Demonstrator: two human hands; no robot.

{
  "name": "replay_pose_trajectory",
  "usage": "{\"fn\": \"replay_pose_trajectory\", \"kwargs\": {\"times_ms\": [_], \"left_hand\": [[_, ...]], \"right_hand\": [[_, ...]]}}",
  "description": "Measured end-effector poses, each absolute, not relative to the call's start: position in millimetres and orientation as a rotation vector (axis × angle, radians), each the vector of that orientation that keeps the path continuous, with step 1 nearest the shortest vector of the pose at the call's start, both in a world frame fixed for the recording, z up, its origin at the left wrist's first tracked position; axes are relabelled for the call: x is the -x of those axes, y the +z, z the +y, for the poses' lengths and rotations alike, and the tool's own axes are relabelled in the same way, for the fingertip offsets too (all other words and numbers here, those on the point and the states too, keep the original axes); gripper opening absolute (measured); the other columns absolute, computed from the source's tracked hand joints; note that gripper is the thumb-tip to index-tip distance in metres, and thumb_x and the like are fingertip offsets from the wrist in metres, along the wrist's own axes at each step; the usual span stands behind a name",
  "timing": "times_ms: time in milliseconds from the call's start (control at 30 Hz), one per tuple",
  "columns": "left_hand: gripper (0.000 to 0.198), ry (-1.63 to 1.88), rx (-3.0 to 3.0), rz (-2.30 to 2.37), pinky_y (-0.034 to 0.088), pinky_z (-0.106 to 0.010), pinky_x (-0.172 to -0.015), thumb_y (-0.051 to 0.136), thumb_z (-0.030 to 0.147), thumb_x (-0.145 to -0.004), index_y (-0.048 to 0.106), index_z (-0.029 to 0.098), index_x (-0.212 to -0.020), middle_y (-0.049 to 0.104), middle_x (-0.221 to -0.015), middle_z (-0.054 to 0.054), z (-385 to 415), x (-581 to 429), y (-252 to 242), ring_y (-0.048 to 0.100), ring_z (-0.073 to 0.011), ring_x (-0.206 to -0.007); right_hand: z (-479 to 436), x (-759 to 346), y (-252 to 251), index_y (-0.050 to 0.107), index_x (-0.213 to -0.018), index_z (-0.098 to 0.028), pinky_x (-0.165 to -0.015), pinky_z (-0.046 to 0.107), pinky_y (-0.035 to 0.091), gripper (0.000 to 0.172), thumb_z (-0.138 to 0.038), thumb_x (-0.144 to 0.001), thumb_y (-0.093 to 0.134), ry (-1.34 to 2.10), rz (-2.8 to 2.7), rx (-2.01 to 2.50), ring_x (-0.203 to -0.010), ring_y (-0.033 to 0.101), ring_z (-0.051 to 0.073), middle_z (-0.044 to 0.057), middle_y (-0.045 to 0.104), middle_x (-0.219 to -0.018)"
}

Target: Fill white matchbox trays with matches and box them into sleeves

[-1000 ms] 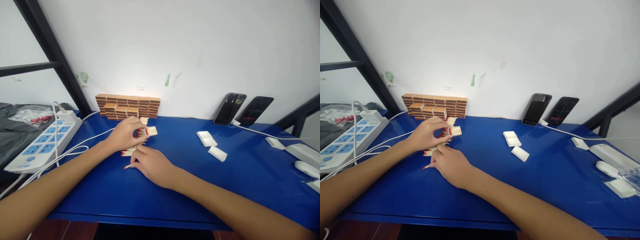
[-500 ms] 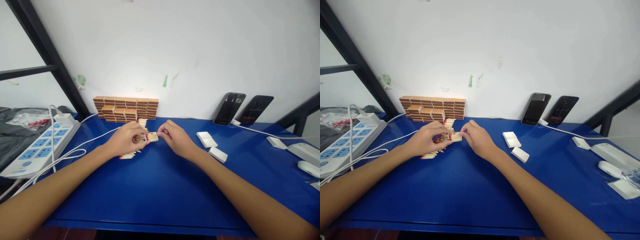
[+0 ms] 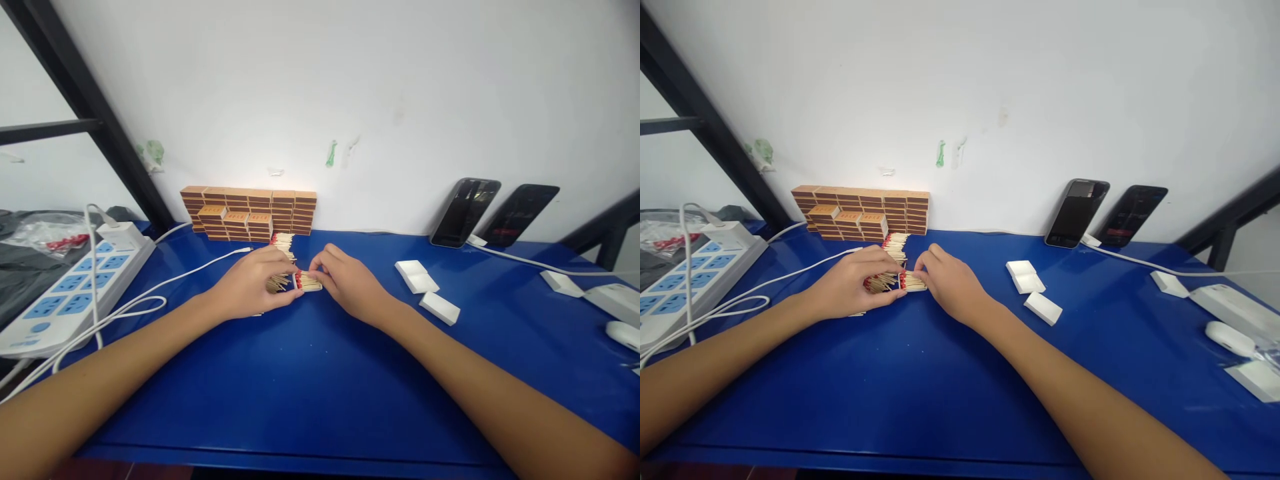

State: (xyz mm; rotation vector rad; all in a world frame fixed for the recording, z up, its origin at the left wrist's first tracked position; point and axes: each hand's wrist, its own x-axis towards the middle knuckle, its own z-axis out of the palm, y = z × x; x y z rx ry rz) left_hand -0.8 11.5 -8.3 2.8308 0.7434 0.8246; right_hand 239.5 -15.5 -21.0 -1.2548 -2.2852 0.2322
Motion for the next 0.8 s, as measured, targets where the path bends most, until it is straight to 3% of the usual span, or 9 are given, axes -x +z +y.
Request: {"fn": "replay_pose_trajectory", "kwargs": {"times_ms": [433, 800], "left_hand": [[0.027, 0.641, -2.895, 0.773, 0.055, -0.041, -0.089, 0.069, 0.042, -0.093, 0.077, 0.02, -0.105, 0.075, -0.099, -0.008, 12.2, 0.6, -7.8, 0.069, -0.0244, -0.094], [0.028, 0.628, -2.932, 0.741, 0.054, -0.043, -0.093, 0.067, 0.041, -0.095, 0.076, 0.021, -0.113, 0.074, -0.107, -0.009, 12.5, 2.1, -8.6, 0.068, -0.0257, -0.1]], "right_hand": [[-18.3, -241.6, -15.9, 0.066, -0.1, -0.019, -0.073, 0.029, 0.041, 0.013, -0.016, -0.103, 0.054, 0.307, -2.38, 1.222, -0.079, 0.054, 0.014, 0.003, 0.055, -0.1], [-19.5, -242.0, -15.3, 0.067, -0.099, -0.019, -0.069, 0.028, 0.039, 0.012, -0.016, -0.101, 0.056, 0.268, -2.373, 1.217, -0.075, 0.052, 0.014, 0.003, 0.056, -0.098]]}}
